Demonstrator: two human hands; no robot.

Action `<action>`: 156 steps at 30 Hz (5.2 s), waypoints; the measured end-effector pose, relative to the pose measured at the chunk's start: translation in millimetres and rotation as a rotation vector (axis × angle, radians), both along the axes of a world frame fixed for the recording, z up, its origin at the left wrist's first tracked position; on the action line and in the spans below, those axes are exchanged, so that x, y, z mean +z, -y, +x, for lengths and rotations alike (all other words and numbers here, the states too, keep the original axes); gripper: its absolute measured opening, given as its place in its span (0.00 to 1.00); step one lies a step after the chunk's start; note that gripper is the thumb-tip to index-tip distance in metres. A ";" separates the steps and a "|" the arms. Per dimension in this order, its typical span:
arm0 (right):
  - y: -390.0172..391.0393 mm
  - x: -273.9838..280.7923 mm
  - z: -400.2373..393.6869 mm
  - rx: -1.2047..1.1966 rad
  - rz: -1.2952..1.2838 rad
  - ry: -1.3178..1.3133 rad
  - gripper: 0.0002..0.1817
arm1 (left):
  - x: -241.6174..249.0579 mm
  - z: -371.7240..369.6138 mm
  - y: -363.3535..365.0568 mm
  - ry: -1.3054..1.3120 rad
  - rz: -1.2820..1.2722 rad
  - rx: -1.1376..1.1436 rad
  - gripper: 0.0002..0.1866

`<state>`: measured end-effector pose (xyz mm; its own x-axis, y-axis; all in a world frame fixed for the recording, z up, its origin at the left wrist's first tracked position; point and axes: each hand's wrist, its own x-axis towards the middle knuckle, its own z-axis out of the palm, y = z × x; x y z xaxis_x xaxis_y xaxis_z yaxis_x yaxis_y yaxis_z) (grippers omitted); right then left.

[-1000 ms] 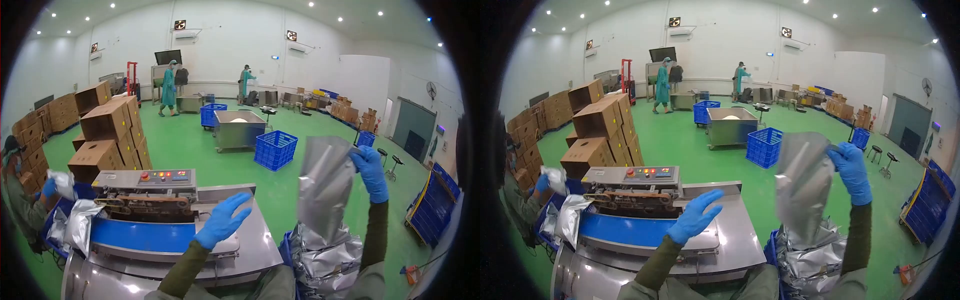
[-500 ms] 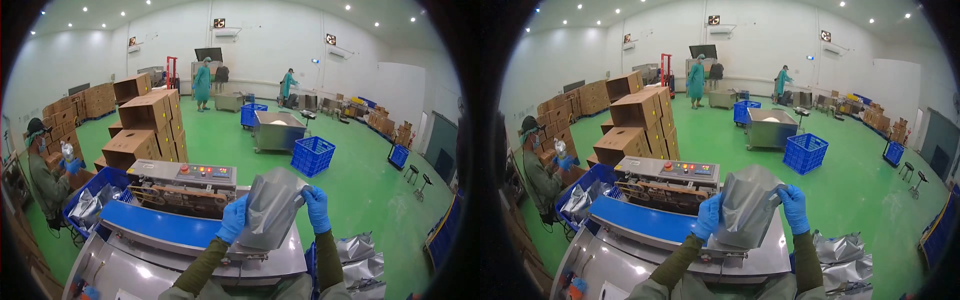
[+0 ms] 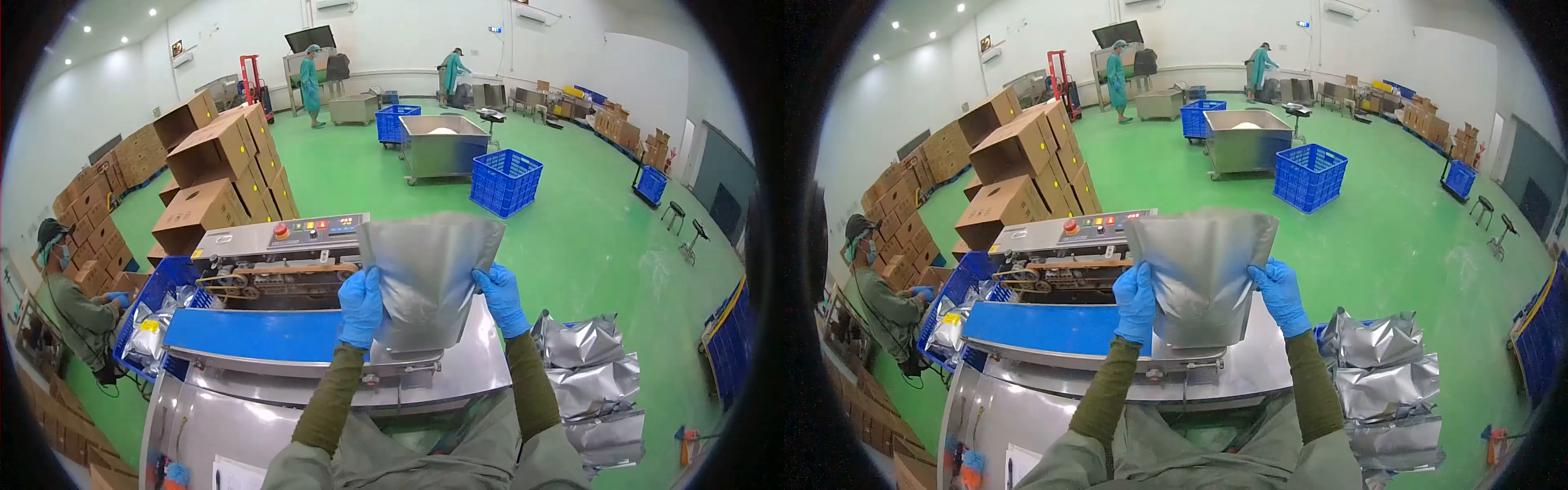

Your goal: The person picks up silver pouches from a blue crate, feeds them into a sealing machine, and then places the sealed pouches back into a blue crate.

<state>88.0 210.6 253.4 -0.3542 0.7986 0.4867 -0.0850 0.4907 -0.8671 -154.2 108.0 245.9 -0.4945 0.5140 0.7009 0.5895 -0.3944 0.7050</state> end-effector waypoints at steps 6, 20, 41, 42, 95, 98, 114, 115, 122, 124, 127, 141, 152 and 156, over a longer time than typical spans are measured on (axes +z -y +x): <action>7.3 11.0 -14.1 0.054 -0.075 -0.012 0.11 | 11.8 13.9 -7.5 0.111 0.014 -0.206 0.12; -30.7 -25.9 -19.0 -0.091 -0.153 0.047 0.21 | -62.4 -25.0 -53.2 0.925 -0.187 -0.686 0.18; -8.6 -105.6 -122.2 0.029 -0.385 0.229 0.22 | -110.8 -132.9 11.6 0.715 -0.663 -0.294 0.23; -5.5 -107.9 -127.8 0.057 -0.408 0.287 0.21 | -109.3 -141.2 15.6 0.663 -0.695 -0.264 0.23; 52.4 88.4 18.9 0.126 -0.122 -0.055 0.09 | -4.6 20.8 26.1 -0.029 0.099 0.161 0.11; 54.7 65.0 9.2 0.280 -0.257 -0.037 0.11 | -24.8 6.6 29.2 0.113 0.143 0.166 0.11; 13.3 -13.9 -23.8 -0.032 -0.133 -0.227 0.09 | -5.1 0.0 23.6 0.241 0.110 0.020 0.10; 14.7 -13.7 -24.4 -0.020 -0.177 -0.218 0.07 | -3.4 -2.7 23.8 0.262 0.045 -0.038 0.10; 18.6 -16.1 -34.9 -0.028 0.012 -0.119 0.08 | 44.9 -21.4 16.1 -0.079 -0.388 -0.302 0.25; 3.1 -30.8 -28.4 -0.105 -0.042 -0.077 0.10 | 37.4 -31.9 20.1 0.009 -0.353 -0.343 0.26; 1.6 -26.5 -36.8 -0.049 -0.078 -0.202 0.11 | 0.6 -41.7 11.0 0.071 -0.296 -0.288 0.25; -15.0 -23.7 -48.3 -0.055 -0.168 0.027 0.24 | -20.5 -47.7 -35.0 0.575 -0.194 -0.513 0.26; -40.7 -56.9 -34.3 -0.028 -0.305 0.149 0.22 | -86.8 -46.8 -23.1 0.050 -0.451 -0.329 0.12; -43.2 -80.0 -43.2 -0.021 -0.339 0.276 0.25 | -122.4 -60.2 -17.7 -0.313 -0.507 -0.145 0.11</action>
<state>44.8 253.9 173.4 -0.4163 0.9053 0.0847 0.1799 0.1734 -0.9683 -214.5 125.6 123.5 -0.2047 0.8679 0.4526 0.7644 -0.1471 0.6277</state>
